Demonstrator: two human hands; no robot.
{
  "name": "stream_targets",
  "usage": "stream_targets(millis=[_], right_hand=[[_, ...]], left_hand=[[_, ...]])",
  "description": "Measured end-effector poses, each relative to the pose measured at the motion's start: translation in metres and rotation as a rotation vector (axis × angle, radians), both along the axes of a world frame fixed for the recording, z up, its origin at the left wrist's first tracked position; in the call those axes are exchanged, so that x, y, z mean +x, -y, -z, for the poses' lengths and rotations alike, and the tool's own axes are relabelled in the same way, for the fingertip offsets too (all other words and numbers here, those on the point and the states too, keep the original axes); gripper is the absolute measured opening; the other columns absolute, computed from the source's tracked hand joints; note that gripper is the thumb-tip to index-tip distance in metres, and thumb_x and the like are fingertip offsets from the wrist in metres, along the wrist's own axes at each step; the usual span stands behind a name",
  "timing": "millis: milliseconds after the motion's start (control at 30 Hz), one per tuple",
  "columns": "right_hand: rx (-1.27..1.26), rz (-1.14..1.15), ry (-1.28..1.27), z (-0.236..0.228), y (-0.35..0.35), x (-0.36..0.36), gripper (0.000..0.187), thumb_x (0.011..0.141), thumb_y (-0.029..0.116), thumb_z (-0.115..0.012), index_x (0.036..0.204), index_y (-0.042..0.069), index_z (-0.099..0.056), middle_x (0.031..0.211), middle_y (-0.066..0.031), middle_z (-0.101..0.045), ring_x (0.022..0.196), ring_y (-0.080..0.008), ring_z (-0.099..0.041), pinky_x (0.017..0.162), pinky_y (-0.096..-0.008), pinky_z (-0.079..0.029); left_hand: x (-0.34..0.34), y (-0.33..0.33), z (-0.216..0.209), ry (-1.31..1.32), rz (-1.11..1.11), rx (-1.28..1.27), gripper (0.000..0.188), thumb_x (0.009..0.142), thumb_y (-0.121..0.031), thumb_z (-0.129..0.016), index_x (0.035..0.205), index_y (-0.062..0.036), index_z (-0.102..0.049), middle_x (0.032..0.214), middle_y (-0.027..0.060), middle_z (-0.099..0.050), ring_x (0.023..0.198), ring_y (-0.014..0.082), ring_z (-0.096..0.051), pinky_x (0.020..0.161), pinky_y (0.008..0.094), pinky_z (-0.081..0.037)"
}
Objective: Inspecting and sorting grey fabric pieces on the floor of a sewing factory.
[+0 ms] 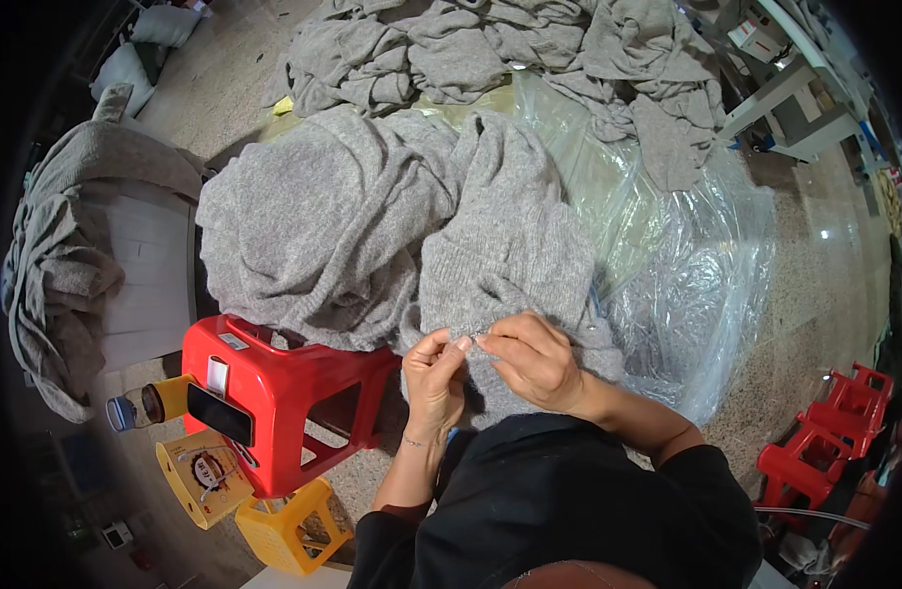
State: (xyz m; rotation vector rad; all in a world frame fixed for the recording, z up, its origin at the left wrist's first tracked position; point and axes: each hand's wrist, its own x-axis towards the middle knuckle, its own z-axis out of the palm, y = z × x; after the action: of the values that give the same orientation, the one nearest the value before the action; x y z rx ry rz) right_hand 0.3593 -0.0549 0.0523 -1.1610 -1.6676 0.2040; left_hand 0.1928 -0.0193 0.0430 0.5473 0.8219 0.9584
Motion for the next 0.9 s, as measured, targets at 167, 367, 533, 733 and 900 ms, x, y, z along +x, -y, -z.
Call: stream_targets(millis=[167, 367, 533, 733, 900], right_hand=[[-0.377, -0.130, -0.151, -0.007, -0.004, 0.010, 0.027, 0.073, -0.005, -0.071, 0.100, -0.001, -0.068, 0.098, -0.0154, -0.063, 0.086, -0.0299, -0.064, 0.071, -0.0403, -0.053], [-0.681, -0.256, -0.228, -0.017, -0.015, 0.026, 0.019, 0.079, 0.005, -0.067, 0.096, -0.002, -0.065, 0.090, -0.0174, -0.066, 0.072, -0.0278, -0.063, 0.066, -0.0394, -0.050], [-0.836, -0.178, -0.213, -0.025, -0.006, 0.021, 0.016, 0.078, 0.006, -0.067, 0.092, -0.001, -0.063, 0.075, -0.0171, -0.063, 0.060, -0.0275, -0.061, 0.057, -0.0392, -0.048], [-0.261, 0.066, -0.115, -0.011, 0.004, -0.005, 0.017, 0.075, 0.002, -0.068, 0.091, 0.000, -0.062, 0.073, -0.0125, -0.054, 0.059, -0.0281, -0.061, 0.053, -0.0378, -0.048], [-0.120, 0.167, 0.177, 0.009, 0.008, -0.001, 0.019, 0.074, -0.002, -0.069, 0.092, 0.000, -0.064, 0.076, -0.0079, -0.053, 0.060, -0.0222, -0.060, 0.052, -0.0345, -0.049]], left_hand=[[-0.004, 0.002, 0.008, -0.233, -0.014, 0.177, 0.019, 0.087, 0.008, -0.072, 0.104, 0.0022, -0.071, 0.088, -0.0022, -0.068, 0.072, 0.0009, -0.054, 0.062, 0.0166, -0.041], [-0.010, -0.001, 0.008, -0.345, 0.128, 0.363, 0.020, 0.087, 0.010, -0.069, 0.106, 0.0028, -0.071, 0.092, 0.0008, -0.069, 0.079, 0.0033, -0.059, 0.068, 0.0194, -0.048], [-0.004, 0.008, 0.006, -0.515, 0.036, 0.501, 0.017, 0.087, 0.008, -0.068, 0.103, 0.0039, -0.069, 0.096, 0.0044, -0.071, 0.085, 0.0067, -0.063, 0.075, 0.0222, -0.051], [0.013, 0.017, 0.008, -0.526, -0.112, 0.794, 0.019, 0.088, 0.005, -0.066, 0.107, 0.0061, -0.068, 0.108, 0.0145, -0.071, 0.099, 0.0202, -0.067, 0.092, 0.0310, -0.050], [0.010, 0.007, 0.006, -0.635, 0.180, 0.687, 0.029, 0.087, 0.001, -0.068, 0.115, 0.0020, -0.069, 0.102, 0.0106, -0.069, 0.094, 0.0198, -0.064, 0.085, 0.0272, -0.049]])
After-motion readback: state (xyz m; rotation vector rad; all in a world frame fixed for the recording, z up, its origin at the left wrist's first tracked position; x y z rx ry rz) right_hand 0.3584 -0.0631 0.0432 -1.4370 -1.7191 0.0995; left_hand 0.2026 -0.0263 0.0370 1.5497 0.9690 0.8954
